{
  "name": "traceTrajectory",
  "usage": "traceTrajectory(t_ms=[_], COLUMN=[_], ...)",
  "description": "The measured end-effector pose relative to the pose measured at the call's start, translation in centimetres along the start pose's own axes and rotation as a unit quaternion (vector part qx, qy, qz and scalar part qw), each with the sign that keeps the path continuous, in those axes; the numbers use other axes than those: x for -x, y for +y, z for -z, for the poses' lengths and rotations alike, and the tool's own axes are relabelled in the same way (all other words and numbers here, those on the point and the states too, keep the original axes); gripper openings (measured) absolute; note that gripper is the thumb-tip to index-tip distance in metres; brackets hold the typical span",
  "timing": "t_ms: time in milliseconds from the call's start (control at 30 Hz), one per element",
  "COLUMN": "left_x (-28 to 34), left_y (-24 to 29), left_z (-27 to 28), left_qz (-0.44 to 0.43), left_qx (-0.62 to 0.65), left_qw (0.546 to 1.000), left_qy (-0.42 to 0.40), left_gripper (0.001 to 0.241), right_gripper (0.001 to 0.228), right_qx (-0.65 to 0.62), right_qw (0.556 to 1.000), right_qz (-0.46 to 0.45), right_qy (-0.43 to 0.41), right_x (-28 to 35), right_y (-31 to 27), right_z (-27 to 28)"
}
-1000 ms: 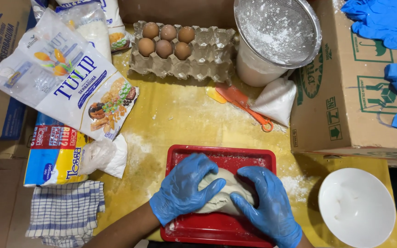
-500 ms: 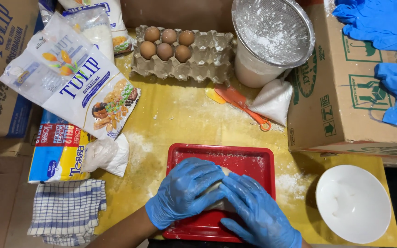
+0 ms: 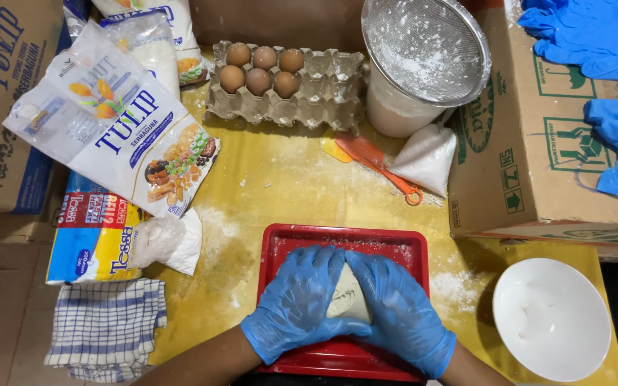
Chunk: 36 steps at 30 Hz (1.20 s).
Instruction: Kneading a ball of dough in a red tray on a bakery workstation
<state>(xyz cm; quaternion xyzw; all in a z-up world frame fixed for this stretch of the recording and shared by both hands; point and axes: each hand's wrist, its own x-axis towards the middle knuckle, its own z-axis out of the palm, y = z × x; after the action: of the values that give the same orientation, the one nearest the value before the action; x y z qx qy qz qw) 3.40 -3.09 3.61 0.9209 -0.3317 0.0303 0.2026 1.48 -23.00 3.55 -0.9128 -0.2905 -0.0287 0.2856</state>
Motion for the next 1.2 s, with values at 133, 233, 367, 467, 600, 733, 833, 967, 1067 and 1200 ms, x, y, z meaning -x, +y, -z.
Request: traceTrajectory(t_ms=[133, 233, 367, 467, 600, 733, 833, 967, 1067, 1200], left_x=[-0.6, -0.8, -0.7, -0.5, 0.1, 0.4, 0.5, -0.1, -0.2, -1.2], left_y=[-0.5, -0.9, -1.3, -1.3, -1.0, 0.8, 2.6, 5.5, 7.3, 9.4], left_z=[-0.1, 0.2, 0.4, 1.8, 2.5, 4.5, 6.0, 5.4, 4.9, 5.7], left_qz=[0.031, 0.029, 0.015, -0.031, -0.051, -0.023, -0.008, -0.043, -0.068, -0.019], left_qx=[0.063, 0.098, 0.139, 0.225, 0.308, 0.419, 0.507, 0.647, 0.659, 0.624], left_qw=[0.997, 0.995, 0.989, 0.969, 0.943, 0.906, 0.861, 0.752, 0.713, 0.688], left_qy=[0.015, 0.017, 0.044, 0.097, 0.118, 0.06, 0.035, 0.118, 0.228, 0.37], left_gripper=[0.073, 0.068, 0.059, 0.052, 0.051, 0.049, 0.05, 0.042, 0.06, 0.061], right_gripper=[0.071, 0.074, 0.08, 0.085, 0.082, 0.074, 0.067, 0.084, 0.079, 0.072], right_qx=[-0.079, -0.104, -0.157, -0.224, -0.337, -0.567, -0.639, -0.598, -0.589, -0.565], right_qw=[0.996, 0.994, 0.986, 0.959, 0.925, 0.82, 0.764, 0.731, 0.723, 0.702], right_qz=[-0.038, -0.042, -0.063, -0.161, -0.173, -0.072, -0.089, -0.251, -0.299, -0.394], right_qy=[-0.002, -0.009, -0.01, -0.057, -0.031, -0.027, 0.016, 0.212, 0.203, 0.181], right_x=[-1.1, -0.4, 0.0, 0.2, 0.6, -0.2, -1.1, -3.2, 3.3, 7.8], right_y=[-0.2, 1.0, 1.6, 1.4, 1.2, -2.3, -6.1, -10.6, -15.0, -10.0], right_z=[1.0, 0.8, 1.1, 2.1, 2.4, 4.5, 6.3, 5.5, 0.6, -5.5])
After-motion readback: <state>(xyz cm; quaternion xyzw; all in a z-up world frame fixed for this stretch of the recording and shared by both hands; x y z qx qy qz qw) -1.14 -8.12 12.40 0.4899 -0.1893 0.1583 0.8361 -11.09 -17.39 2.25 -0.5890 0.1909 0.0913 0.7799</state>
